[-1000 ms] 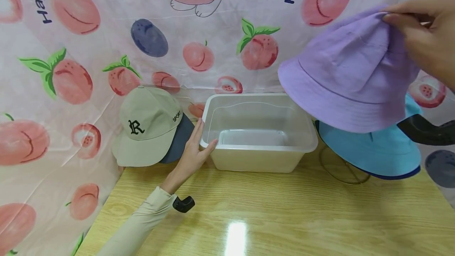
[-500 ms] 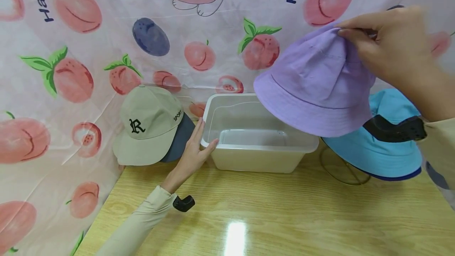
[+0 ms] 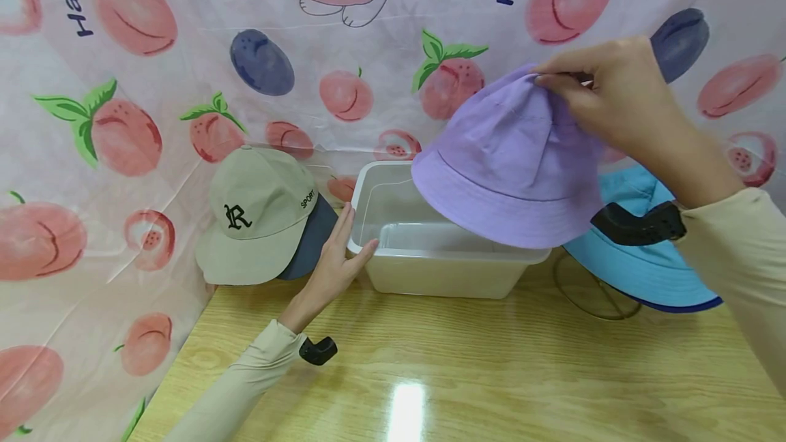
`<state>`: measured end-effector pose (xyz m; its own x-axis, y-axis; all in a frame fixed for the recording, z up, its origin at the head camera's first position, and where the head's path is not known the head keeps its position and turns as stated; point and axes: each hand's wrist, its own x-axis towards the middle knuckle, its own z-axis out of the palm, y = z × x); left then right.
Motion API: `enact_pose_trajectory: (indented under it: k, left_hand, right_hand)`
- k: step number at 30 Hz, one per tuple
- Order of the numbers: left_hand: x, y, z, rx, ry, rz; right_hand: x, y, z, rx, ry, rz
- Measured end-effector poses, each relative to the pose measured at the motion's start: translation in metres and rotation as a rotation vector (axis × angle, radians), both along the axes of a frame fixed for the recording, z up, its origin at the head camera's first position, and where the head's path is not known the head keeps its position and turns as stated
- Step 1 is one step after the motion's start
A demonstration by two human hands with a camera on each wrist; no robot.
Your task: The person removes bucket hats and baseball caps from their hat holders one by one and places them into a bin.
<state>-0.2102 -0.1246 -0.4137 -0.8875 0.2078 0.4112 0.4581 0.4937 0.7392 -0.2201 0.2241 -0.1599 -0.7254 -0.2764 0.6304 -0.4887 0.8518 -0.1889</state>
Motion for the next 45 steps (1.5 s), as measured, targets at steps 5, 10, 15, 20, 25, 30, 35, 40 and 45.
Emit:
enact_pose_trajectory:
  k: [5,10,15,20,25,30,35,40,45]
  left_hand:
    - [0.0,0.0,-0.001,0.005,0.006,-0.006]
    - [0.0,-0.001,-0.002,0.012,0.01,-0.001]
    - [-0.001,0.0,-0.002,0.022,0.015,-0.005]
    - [-0.001,0.002,-0.001,0.025,0.021,-0.008]
    - [-0.001,0.001,-0.001,0.004,-0.006,0.01]
    - [0.0,-0.001,0.001,-0.011,-0.04,0.032]
    - [0.0,-0.001,0.002,-0.017,-0.058,0.029]
    - [0.001,-0.001,0.004,-0.014,-0.058,0.03]
    - [0.0,0.001,0.004,-0.015,-0.055,0.034]
  right_hand:
    - [-0.005,-0.008,-0.006,0.005,0.007,0.046]
    - [-0.013,-0.016,-0.017,-0.019,-0.043,0.097]
    - [-0.021,-0.023,-0.028,0.006,-0.101,0.088]
    - [-0.032,-0.029,-0.04,-0.003,-0.085,0.113]
    - [-0.042,-0.035,-0.053,-0.021,-0.148,0.125]
    - [-0.053,-0.04,-0.068,-0.046,-0.152,0.141]
    - [-0.064,-0.042,-0.081,-0.074,-0.136,0.125]
    - [-0.072,-0.045,-0.092,-0.081,-0.088,0.116]
    - [-0.076,-0.05,-0.098,-0.092,-0.086,0.069]
